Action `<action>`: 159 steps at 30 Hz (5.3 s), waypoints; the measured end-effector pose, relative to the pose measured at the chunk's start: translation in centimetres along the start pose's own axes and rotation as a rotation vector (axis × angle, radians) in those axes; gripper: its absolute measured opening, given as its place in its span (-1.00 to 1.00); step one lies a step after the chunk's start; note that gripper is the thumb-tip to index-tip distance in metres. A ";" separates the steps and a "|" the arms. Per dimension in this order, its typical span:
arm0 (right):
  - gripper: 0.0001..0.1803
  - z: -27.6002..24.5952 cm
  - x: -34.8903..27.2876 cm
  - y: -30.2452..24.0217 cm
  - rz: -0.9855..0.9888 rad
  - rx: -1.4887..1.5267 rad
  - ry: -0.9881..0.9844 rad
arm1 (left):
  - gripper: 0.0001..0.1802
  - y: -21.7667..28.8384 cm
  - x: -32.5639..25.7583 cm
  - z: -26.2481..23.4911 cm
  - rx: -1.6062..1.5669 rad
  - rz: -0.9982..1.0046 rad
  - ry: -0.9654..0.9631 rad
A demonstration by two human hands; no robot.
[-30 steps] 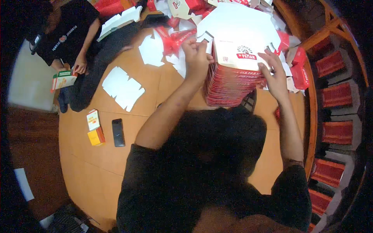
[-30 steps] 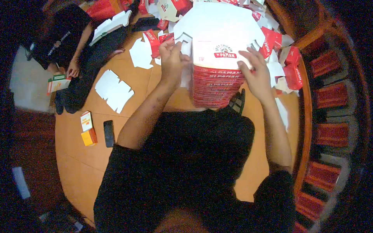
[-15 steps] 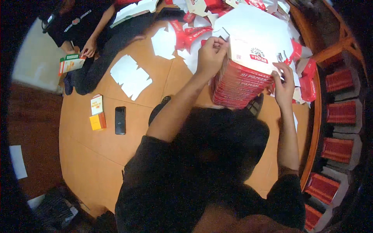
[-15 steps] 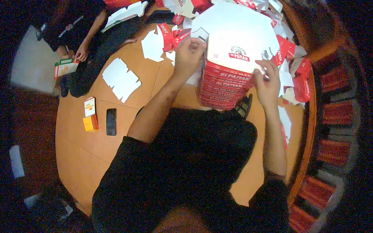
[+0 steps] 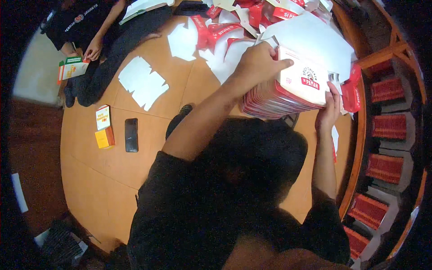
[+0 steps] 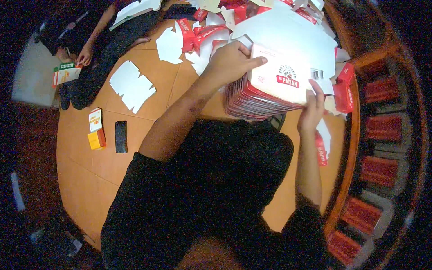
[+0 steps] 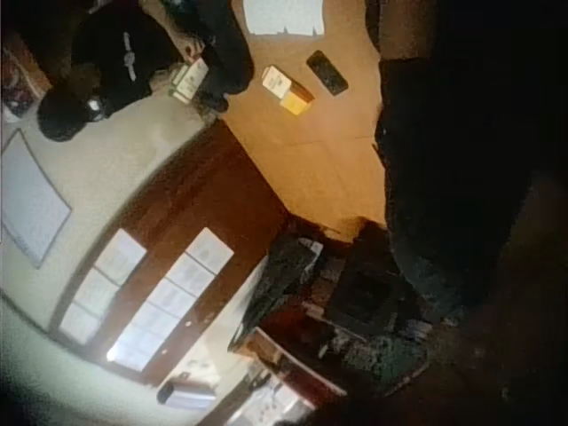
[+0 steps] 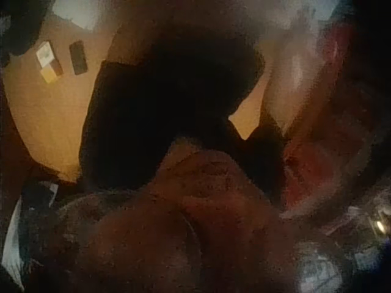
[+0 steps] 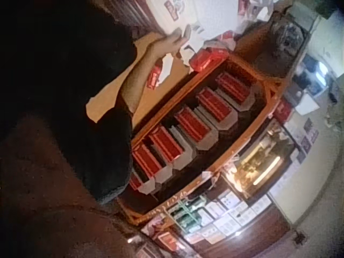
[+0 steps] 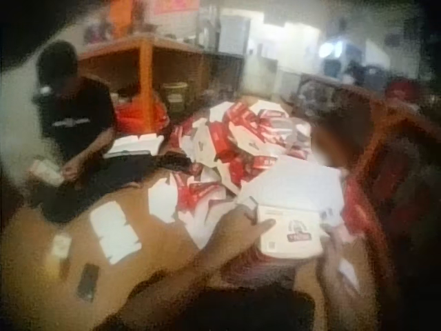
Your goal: The person sits on the floor and assembles small red and white cardboard boxes by folding the white inner trays and inserting them into the red outer sleeves. The person repeatedly picks up components, folds the trays, and slides them into the sleeves, stacking the finished boxes.
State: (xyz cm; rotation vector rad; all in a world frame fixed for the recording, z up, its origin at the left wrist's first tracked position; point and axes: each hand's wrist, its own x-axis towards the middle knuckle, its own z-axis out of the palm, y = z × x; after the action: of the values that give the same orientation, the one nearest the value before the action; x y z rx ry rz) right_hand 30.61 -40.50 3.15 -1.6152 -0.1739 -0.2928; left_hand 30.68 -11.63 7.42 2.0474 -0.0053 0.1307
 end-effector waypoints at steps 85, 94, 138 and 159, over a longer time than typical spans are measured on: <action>-0.37 -56.8 -39.0 13.5 0.207 0.359 1.351 | -0.11 20.7 -19.4 76.8 -0.760 -0.524 -1.749; -0.34 -58.9 -37.9 12.2 0.319 0.389 1.386 | -0.15 24.3 -18.8 77.7 -0.656 -0.493 -1.778; -0.42 -55.8 -31.8 17.1 -0.484 0.469 1.565 | -0.59 21.6 -18.9 79.7 -0.935 -0.060 -1.525; -0.44 -55.4 -33.1 18.3 -0.465 0.547 1.642 | -0.49 15.4 -19.9 80.7 -0.626 0.044 -1.134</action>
State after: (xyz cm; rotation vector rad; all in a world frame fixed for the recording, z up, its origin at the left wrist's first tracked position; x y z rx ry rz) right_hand -0.27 -94.70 -21.42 -0.4097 0.5969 -1.6405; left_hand 17.25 -91.21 -17.65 1.2629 -0.6997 -0.8991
